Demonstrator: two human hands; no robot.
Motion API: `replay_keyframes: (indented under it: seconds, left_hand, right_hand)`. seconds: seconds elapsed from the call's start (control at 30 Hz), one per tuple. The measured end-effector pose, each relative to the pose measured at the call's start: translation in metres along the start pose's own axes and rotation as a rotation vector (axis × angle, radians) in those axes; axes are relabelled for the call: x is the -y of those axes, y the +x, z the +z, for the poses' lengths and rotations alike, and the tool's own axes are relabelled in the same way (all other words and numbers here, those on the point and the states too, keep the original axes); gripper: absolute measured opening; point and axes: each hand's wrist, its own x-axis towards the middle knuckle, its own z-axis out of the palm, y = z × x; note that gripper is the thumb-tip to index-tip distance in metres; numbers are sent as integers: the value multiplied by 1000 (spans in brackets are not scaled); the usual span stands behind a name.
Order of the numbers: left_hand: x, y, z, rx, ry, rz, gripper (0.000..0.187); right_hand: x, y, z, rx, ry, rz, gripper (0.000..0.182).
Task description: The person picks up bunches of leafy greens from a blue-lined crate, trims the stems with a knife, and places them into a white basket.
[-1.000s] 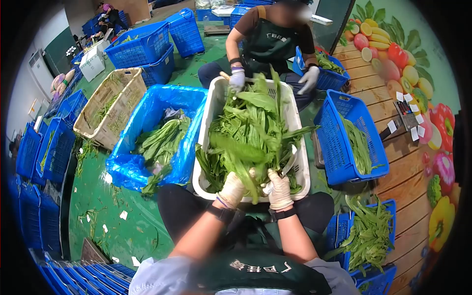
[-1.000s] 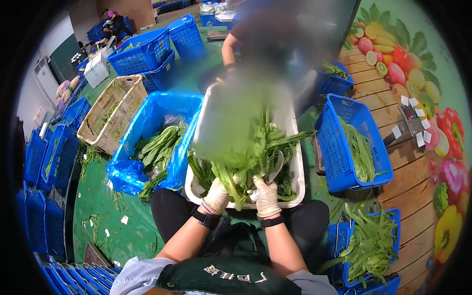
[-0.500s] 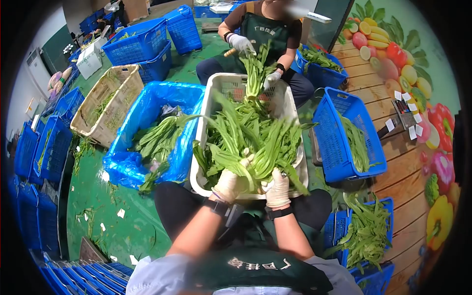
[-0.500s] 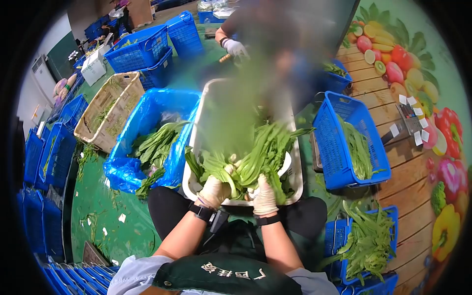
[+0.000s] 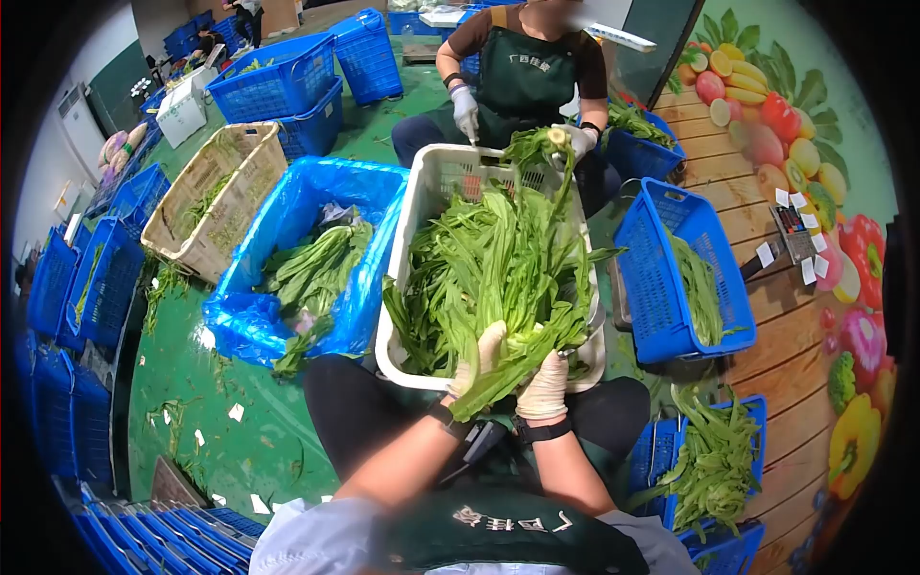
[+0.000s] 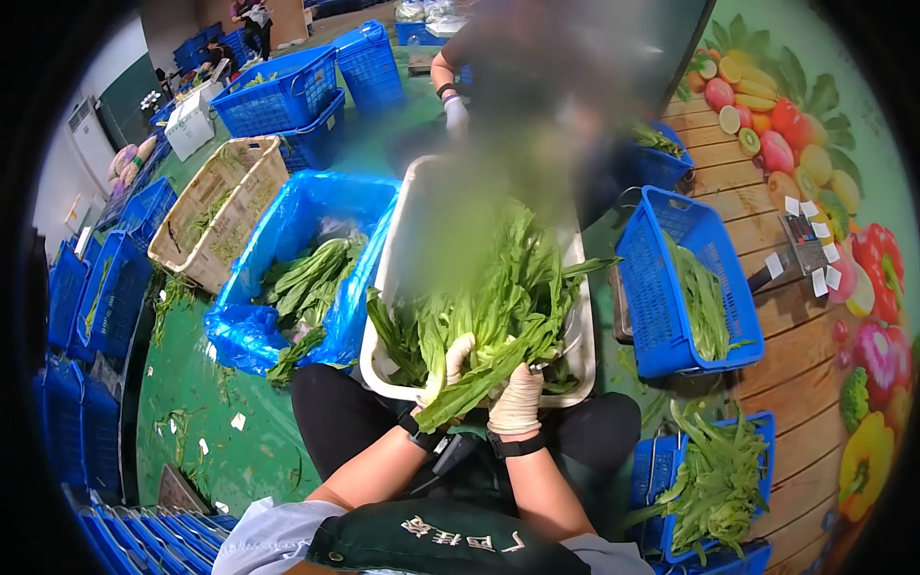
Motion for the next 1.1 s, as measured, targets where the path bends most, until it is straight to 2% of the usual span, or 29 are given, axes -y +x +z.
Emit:
replay_keyframes:
  seconds: [0.1, 0.13, 0.17, 0.23, 0.3, 0.33, 0.37, 0.4, 0.43, 0.47, 0.5, 0.53, 0.57, 0.6, 0.7, 0.73, 0.77, 0.83, 0.9, 0.97, 1.0, 1.03, 1.1]
  left_hand:
    - [-2, 2, -2, 45, -314, -112, 44]
    - [-1, 6, -9, 3, -396, -127, 45]
    - [-2, 7, -18, 33, -664, -288, 48]
    - [-2, 10, -28, 10, -437, -184, 54]
    - [-27, -8, 4, -9, -240, -92, 67]
    - [-32, -13, 6, -2, -174, -113, 77]
    - [10, 27, -100, 87, -450, -175, 46]
    - [-10, 3, -49, -117, -25, -12, 42]
    - [-30, -23, 8, -318, 401, 153, 38]
    - [-24, -22, 8, -258, 316, 271, 39]
    - [-23, -23, 6, -264, 311, 266, 39]
    - [-25, -23, 5, -252, 294, 171, 43]
    - [-26, -23, 3, -238, 274, 81, 47]
    - [-25, -24, -1, -147, 176, 90, 42]
    - [-26, -26, 7, -158, 68, 176, 40]
    - [-23, -24, 4, -125, -29, 181, 39]
    - [-20, -21, 1, -124, -28, 180, 39]
    - [-15, -18, -3, -135, -143, 221, 40]
    - [-15, -19, -5, -90, -181, 220, 40]
    - [-13, -18, -14, -31, -276, 212, 37]
    - [-2, -4, -26, -263, -280, 283, 31]
    - [-7, -3, -29, -178, -385, 254, 29]
    - [-21, -6, -20, -128, -391, 240, 30]
  right_hand:
    - [0, -6, 4, 90, 127, 23, 42]
    - [0, -8, 6, 90, 125, 26, 42]
    - [1, -9, 9, 91, 109, -2, 41]
    - [3, -6, 15, 96, 78, -61, 39]
    - [11, 0, 18, 23, -340, -219, 29]
    - [13, 4, 8, 114, -590, -340, 28]
    - [16, 16, -9, 210, -840, -462, 27]
    - [15, 28, -23, 236, -1468, -875, 26]
    - [18, 29, -24, 234, -1469, -876, 26]
    - [22, 26, -22, 338, -1485, -800, 26]
    - [26, 20, -19, 444, -1498, -717, 25]
    - [30, 10, -2, 464, -1357, -728, 23]
    - [30, 1, -1, 458, -1143, -485, 24]
    - [21, -1, -9, 409, -1032, -471, 24]
    - [-11, 24, -39, 219, -711, -328, 30]
    - [5, -5, 7, 165, -335, -142, 35]
    - [2, -4, 6, 165, -334, -143, 35]
    - [-9, 0, -5, 164, 30, 42, 37]
    - [-16, 5, -18, 170, 42, 78, 40]
    - [-11, 1, -10, -10, 274, 315, 47]
    - [-17, 10, -12, -129, 174, 228, 43]
    - [-15, 13, -17, -126, 174, 228, 43]
    - [-4, 18, -30, 59, -87, 442, 31]
